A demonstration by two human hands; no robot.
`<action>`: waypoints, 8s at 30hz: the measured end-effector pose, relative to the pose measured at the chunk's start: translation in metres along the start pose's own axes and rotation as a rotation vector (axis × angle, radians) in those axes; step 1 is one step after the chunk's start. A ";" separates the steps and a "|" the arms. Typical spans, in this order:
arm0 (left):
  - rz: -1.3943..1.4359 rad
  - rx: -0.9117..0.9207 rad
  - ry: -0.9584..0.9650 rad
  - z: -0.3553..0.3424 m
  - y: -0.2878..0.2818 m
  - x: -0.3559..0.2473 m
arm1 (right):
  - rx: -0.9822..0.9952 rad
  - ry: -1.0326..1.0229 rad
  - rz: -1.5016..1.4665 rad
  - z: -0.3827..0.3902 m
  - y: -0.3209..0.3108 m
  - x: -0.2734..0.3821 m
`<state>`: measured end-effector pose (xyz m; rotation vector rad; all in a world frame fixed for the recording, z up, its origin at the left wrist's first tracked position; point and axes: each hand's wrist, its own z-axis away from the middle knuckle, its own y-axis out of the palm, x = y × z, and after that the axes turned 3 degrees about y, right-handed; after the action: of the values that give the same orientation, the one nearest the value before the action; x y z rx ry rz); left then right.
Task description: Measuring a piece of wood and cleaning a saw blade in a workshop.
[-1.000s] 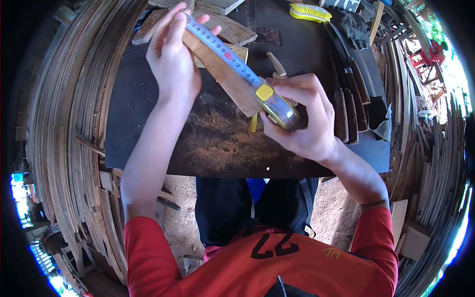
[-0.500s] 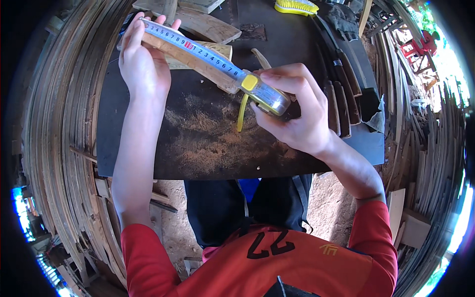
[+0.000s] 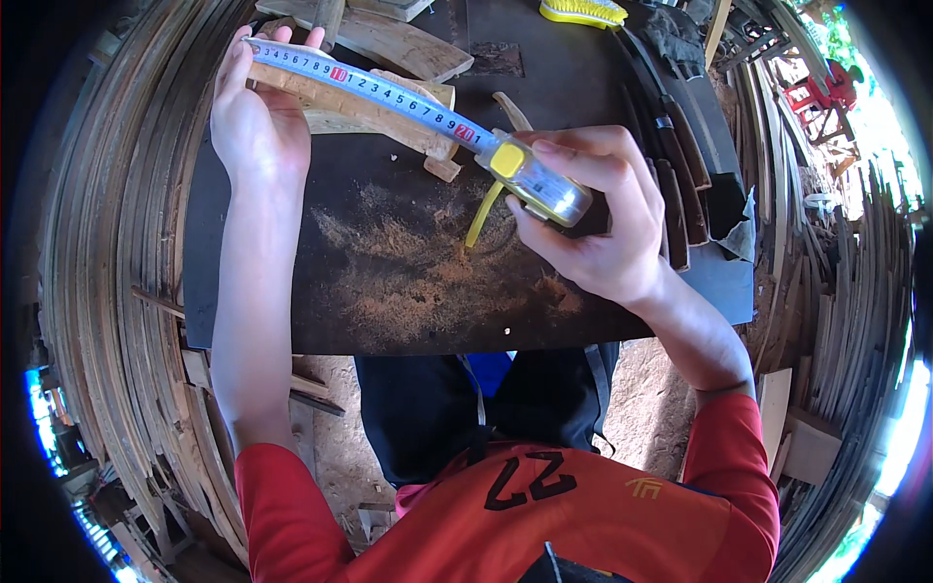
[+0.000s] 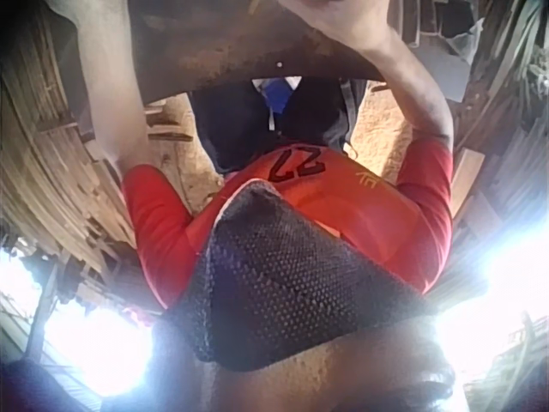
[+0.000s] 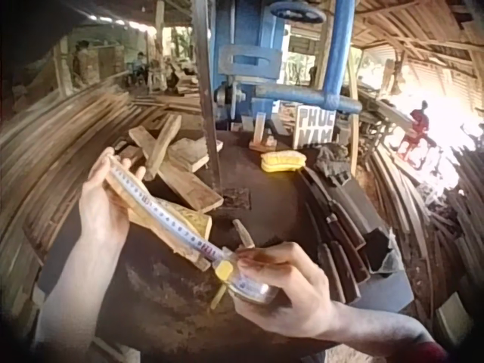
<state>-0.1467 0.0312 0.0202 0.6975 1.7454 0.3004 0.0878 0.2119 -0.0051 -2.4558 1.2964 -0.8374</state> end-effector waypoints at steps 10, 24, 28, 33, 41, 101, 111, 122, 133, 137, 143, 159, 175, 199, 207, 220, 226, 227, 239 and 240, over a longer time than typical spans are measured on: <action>0.076 0.036 -0.040 0.013 0.008 0.003 | 0.028 0.009 -0.045 0.006 0.006 -0.002; 0.028 0.077 -0.042 0.007 0.004 0.001 | 0.077 0.053 -0.042 0.006 0.006 -0.004; 0.061 0.070 -0.043 0.005 0.003 0.002 | 0.093 0.068 -0.062 0.006 0.006 -0.001; 0.057 0.077 -0.048 0.006 0.004 0.001 | 0.102 0.066 -0.059 0.005 0.005 -0.001; 0.086 0.045 -0.022 0.004 0.003 0.001 | 0.103 0.068 -0.065 0.004 0.007 0.001; 0.093 0.148 -0.011 0.025 0.021 -0.003 | 0.061 0.080 -0.149 0.004 0.006 0.004; -0.081 0.317 0.251 0.042 0.027 -0.007 | 0.003 0.257 -0.275 0.001 -0.005 0.007; -0.080 0.639 0.848 0.085 0.039 -0.021 | 0.038 -0.107 -0.286 -0.002 -0.020 0.015; 0.039 0.747 0.891 0.108 0.044 -0.023 | 0.056 -0.138 -0.537 0.004 -0.023 0.013; 0.040 0.751 0.881 0.107 0.047 -0.026 | 0.060 -0.085 -0.513 0.005 -0.024 0.014; -0.070 0.767 0.862 0.099 0.045 -0.031 | 0.033 -0.052 -0.425 0.006 -0.021 0.016; -0.149 0.325 0.500 0.041 0.031 -0.014 | 0.464 0.327 -0.334 0.002 0.002 0.006; -0.055 -0.069 0.111 0.015 0.024 -0.019 | 0.238 0.360 -0.235 -0.001 -0.003 0.007; 0.115 -0.082 -0.014 -0.001 0.014 -0.003 | 0.340 0.469 -0.332 0.004 -0.003 0.017; 0.072 -0.116 -0.045 0.001 0.018 -0.008 | 0.262 0.384 -0.284 0.006 0.005 0.005; 0.062 -0.053 0.046 -0.034 -0.032 -0.009 | 0.241 0.308 -0.258 0.009 0.009 0.012; 0.108 0.017 0.023 -0.044 -0.035 -0.011 | 0.264 0.359 -0.316 0.016 0.014 0.013; 0.081 -0.043 0.050 -0.037 -0.029 -0.013 | 0.260 0.352 -0.315 0.015 0.015 0.011; 0.000 -0.059 0.075 -0.029 -0.018 -0.014 | 0.259 0.240 -0.310 0.005 0.000 0.012; 0.000 -0.054 0.076 -0.032 -0.019 -0.014 | 0.258 0.234 -0.311 0.003 0.000 0.010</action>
<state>-0.1799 0.0127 0.0307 0.6545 1.8027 0.3775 0.0938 0.2037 -0.0042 -2.4350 0.8118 -1.3128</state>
